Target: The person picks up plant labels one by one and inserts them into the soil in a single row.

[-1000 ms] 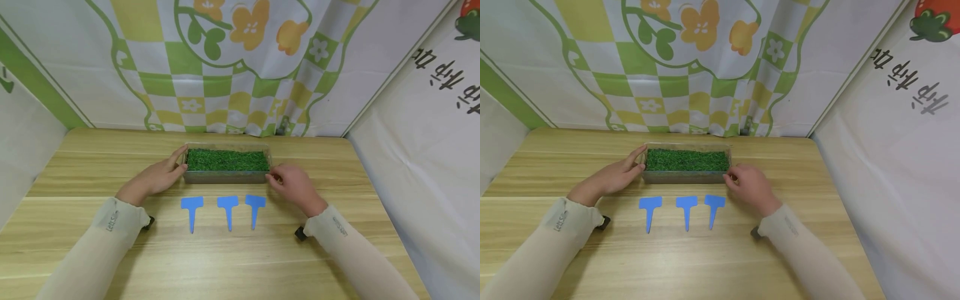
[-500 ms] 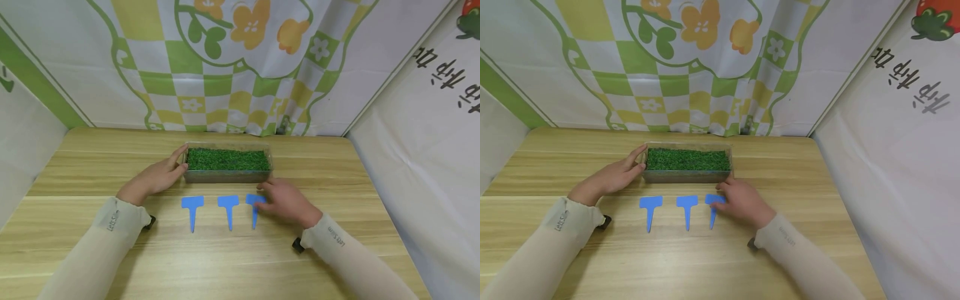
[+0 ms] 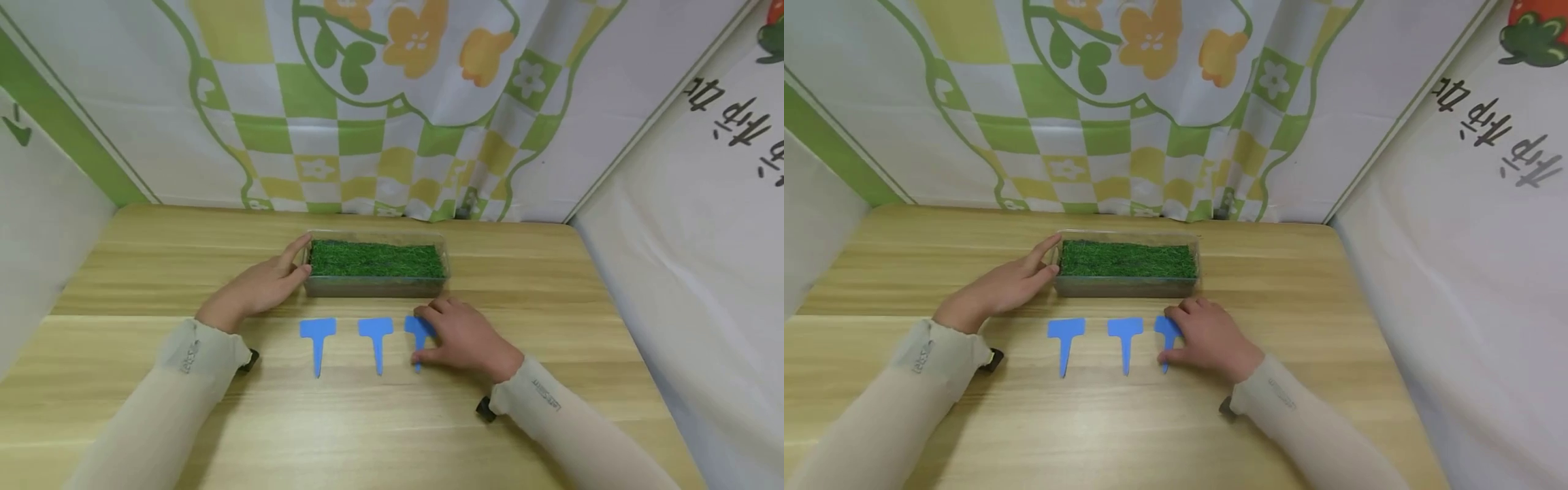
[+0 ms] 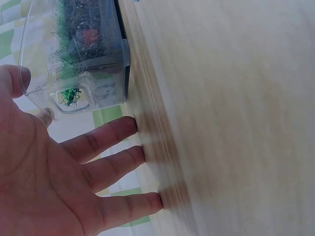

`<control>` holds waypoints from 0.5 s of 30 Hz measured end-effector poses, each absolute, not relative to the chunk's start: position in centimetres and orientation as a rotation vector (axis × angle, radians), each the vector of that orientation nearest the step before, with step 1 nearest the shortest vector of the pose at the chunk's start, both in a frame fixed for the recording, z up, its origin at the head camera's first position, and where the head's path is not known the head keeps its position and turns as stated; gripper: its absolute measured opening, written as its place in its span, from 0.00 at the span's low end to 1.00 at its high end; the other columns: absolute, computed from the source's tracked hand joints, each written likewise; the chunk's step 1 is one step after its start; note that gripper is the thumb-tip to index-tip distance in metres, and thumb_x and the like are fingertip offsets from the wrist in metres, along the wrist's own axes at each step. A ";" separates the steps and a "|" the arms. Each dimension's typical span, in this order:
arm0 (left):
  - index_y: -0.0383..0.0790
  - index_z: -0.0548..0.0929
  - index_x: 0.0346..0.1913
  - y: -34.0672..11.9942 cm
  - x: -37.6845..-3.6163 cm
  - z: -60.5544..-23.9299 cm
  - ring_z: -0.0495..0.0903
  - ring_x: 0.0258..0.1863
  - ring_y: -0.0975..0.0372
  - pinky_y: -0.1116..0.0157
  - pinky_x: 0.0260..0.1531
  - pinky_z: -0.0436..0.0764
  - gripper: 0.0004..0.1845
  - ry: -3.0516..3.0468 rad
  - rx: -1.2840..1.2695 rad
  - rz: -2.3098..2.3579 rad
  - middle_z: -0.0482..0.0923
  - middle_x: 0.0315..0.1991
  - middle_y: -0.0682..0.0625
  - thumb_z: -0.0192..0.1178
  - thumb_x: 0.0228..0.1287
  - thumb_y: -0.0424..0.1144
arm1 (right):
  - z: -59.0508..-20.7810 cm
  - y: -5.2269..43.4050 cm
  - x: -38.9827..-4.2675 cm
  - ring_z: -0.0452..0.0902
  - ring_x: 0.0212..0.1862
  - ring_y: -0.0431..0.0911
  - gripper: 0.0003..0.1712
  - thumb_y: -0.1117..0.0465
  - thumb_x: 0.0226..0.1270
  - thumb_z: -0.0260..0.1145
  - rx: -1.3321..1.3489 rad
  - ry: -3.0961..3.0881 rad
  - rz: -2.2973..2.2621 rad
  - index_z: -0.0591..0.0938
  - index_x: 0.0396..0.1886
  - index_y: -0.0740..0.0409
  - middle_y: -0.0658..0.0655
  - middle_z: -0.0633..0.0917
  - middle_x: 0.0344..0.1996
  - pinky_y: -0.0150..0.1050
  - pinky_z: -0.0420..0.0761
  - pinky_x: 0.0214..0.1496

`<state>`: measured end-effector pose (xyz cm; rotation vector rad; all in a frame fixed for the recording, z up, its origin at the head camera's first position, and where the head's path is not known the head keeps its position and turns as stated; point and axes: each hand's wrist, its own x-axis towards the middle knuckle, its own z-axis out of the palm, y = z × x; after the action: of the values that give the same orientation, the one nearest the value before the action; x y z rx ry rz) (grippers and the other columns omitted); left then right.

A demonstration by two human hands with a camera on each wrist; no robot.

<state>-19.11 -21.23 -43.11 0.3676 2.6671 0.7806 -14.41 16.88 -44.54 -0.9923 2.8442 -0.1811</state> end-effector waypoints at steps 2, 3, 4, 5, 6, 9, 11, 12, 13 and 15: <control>0.72 0.28 0.78 -21.1 -19.2 -43.2 0.74 0.64 0.37 0.35 0.63 0.67 0.36 2.665 0.376 0.798 0.73 0.67 0.37 0.32 0.78 0.65 | -44.5 16.9 -14.2 0.77 0.57 0.52 0.50 0.24 0.54 0.67 -1.008 2.854 -0.162 0.75 0.68 0.50 0.55 0.80 0.57 0.52 0.79 0.57; 0.72 0.28 0.78 -21.1 -19.3 -43.2 0.73 0.64 0.38 0.35 0.63 0.67 0.36 2.661 0.377 0.804 0.73 0.67 0.37 0.32 0.78 0.65 | -44.5 17.0 -14.1 0.77 0.57 0.52 0.50 0.24 0.54 0.67 -1.008 2.857 -0.152 0.75 0.68 0.50 0.55 0.80 0.57 0.51 0.79 0.57; 0.73 0.28 0.78 -21.0 -19.3 -43.2 0.73 0.64 0.38 0.35 0.64 0.66 0.36 2.659 0.376 0.804 0.73 0.68 0.37 0.32 0.77 0.65 | -44.4 17.0 -13.9 0.77 0.57 0.52 0.50 0.24 0.53 0.68 -1.007 2.861 -0.152 0.75 0.68 0.51 0.55 0.80 0.57 0.52 0.79 0.57; 0.73 0.28 0.78 -21.0 -19.3 -43.2 0.73 0.64 0.37 0.35 0.64 0.66 0.36 2.655 0.371 0.805 0.73 0.68 0.37 0.33 0.77 0.65 | -44.4 17.0 -13.8 0.77 0.57 0.52 0.50 0.24 0.53 0.68 -1.006 2.862 -0.157 0.76 0.68 0.51 0.55 0.80 0.56 0.52 0.79 0.57; 0.74 0.28 0.77 -21.0 -19.2 -43.2 0.73 0.64 0.38 0.35 0.63 0.67 0.36 2.654 0.363 0.804 0.73 0.68 0.38 0.33 0.77 0.65 | -44.3 17.0 -13.8 0.77 0.56 0.52 0.50 0.24 0.53 0.68 -1.004 2.862 -0.155 0.76 0.68 0.51 0.55 0.80 0.56 0.52 0.79 0.57; 0.74 0.28 0.78 -21.4 -19.0 -43.2 0.74 0.64 0.38 0.35 0.63 0.67 0.36 2.668 0.338 0.789 0.73 0.68 0.38 0.32 0.77 0.65 | -44.2 16.6 -13.7 0.77 0.56 0.52 0.50 0.24 0.52 0.68 -1.013 2.861 -0.155 0.76 0.68 0.50 0.54 0.80 0.56 0.53 0.79 0.57; 0.73 0.28 0.78 -21.3 -19.0 -43.3 0.74 0.63 0.38 0.35 0.63 0.67 0.36 2.674 0.339 0.782 0.73 0.68 0.37 0.32 0.78 0.65 | -44.3 16.7 -13.7 0.77 0.56 0.52 0.50 0.24 0.52 0.68 -1.015 2.864 -0.154 0.76 0.68 0.50 0.54 0.80 0.57 0.53 0.79 0.57; 0.72 0.28 0.78 -21.3 -19.0 -43.3 0.74 0.63 0.37 0.35 0.63 0.67 0.36 2.678 0.340 0.780 0.73 0.68 0.37 0.32 0.78 0.65 | -44.3 16.8 -13.7 0.77 0.56 0.52 0.50 0.24 0.52 0.68 -1.015 2.866 -0.148 0.76 0.68 0.50 0.54 0.80 0.57 0.53 0.79 0.57; 0.72 0.27 0.78 -21.3 -19.0 -43.3 0.74 0.64 0.37 0.35 0.63 0.67 0.35 2.682 0.341 0.778 0.73 0.68 0.37 0.32 0.78 0.64 | -44.4 16.8 -13.7 0.77 0.56 0.52 0.50 0.24 0.53 0.68 -1.016 2.867 -0.147 0.76 0.68 0.50 0.54 0.80 0.57 0.53 0.79 0.57; 0.73 0.27 0.78 -21.2 -19.0 -43.3 0.73 0.64 0.37 0.35 0.63 0.67 0.35 2.682 0.341 0.776 0.72 0.68 0.37 0.31 0.78 0.64 | -44.4 16.9 -13.7 0.77 0.56 0.52 0.50 0.25 0.53 0.68 -1.012 2.872 -0.143 0.75 0.68 0.49 0.54 0.80 0.57 0.53 0.79 0.57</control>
<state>-18.98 -21.24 -43.31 0.3406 2.6815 0.7763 -13.72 16.86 -44.44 -1.0121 2.8722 -0.1429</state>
